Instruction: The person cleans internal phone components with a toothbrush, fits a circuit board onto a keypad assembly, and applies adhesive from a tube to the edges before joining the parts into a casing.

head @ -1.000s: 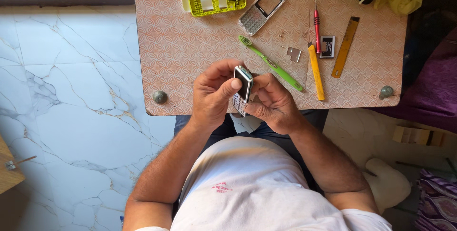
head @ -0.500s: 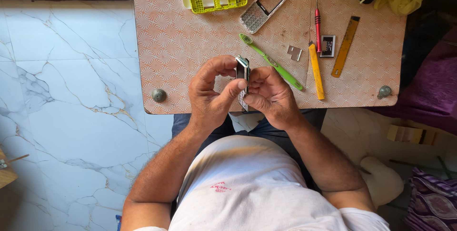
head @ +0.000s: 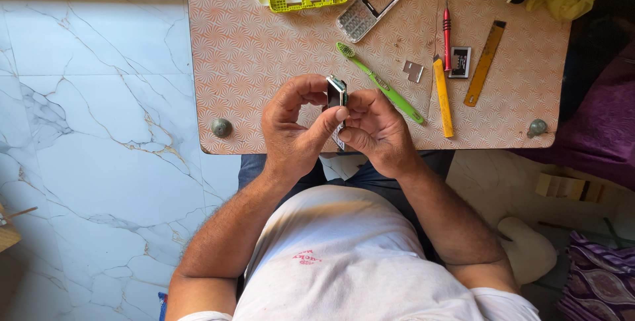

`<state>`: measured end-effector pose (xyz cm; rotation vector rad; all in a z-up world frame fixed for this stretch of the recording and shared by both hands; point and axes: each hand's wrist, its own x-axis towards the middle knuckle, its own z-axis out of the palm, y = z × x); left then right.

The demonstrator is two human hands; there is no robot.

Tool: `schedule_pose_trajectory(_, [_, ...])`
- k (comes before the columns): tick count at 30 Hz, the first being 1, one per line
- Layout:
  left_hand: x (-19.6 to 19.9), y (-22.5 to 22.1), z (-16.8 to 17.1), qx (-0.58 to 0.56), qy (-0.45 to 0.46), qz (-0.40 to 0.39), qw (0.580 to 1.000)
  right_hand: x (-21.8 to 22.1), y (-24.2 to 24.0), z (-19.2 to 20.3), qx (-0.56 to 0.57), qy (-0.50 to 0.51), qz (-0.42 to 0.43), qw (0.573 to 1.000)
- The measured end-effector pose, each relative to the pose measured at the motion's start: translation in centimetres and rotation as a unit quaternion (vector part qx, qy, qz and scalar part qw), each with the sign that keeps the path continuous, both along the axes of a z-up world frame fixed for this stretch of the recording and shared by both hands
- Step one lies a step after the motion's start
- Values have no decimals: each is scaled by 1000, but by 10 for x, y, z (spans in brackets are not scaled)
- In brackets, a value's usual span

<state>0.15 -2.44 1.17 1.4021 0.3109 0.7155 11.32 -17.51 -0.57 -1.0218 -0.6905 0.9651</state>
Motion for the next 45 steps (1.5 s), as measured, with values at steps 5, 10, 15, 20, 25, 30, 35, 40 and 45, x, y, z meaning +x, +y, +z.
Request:
schedule_pose_trajectory(5, [1, -1, -9, -37, -10, 7, 999, 0, -1, 0, -15, 26, -12, 999])
schedule_pose_trajectory(10, [2, 0, -9, -76, -25, -5, 997, 0, 0, -3, 17, 99, -15, 995])
schedule_pose_trajectory(15, [6, 4, -11, -172, -80, -35, 981, -2, -4, -3, -23, 82, -22, 996])
schedule_pose_trajectory(20, [5, 7, -17, -271, -121, -77, 952, -3, -10, -2, -45, 39, -21, 998])
schedule_pose_trajectory(25, [2, 7, -29, -270, -111, -70, 954, -2, -7, -2, -55, 84, -30, 995])
schedule_pose_trajectory(30, [2, 7, -33, -265, -112, -63, 956, 0, -1, 6, -59, 55, -45, 996])
schedule_pose_trajectory(35, [1, 6, -33, -299, -105, -74, 946, -3, 7, 13, -56, 40, -72, 995])
schedule_pose_trajectory(40, [-2, 10, -35, -354, -132, -124, 918, -3, 9, 18, -39, 114, -60, 991])
schedule_pose_trajectory(45, [-4, 12, -33, -355, -150, -170, 907, -3, 4, 18, -38, 172, -55, 983])
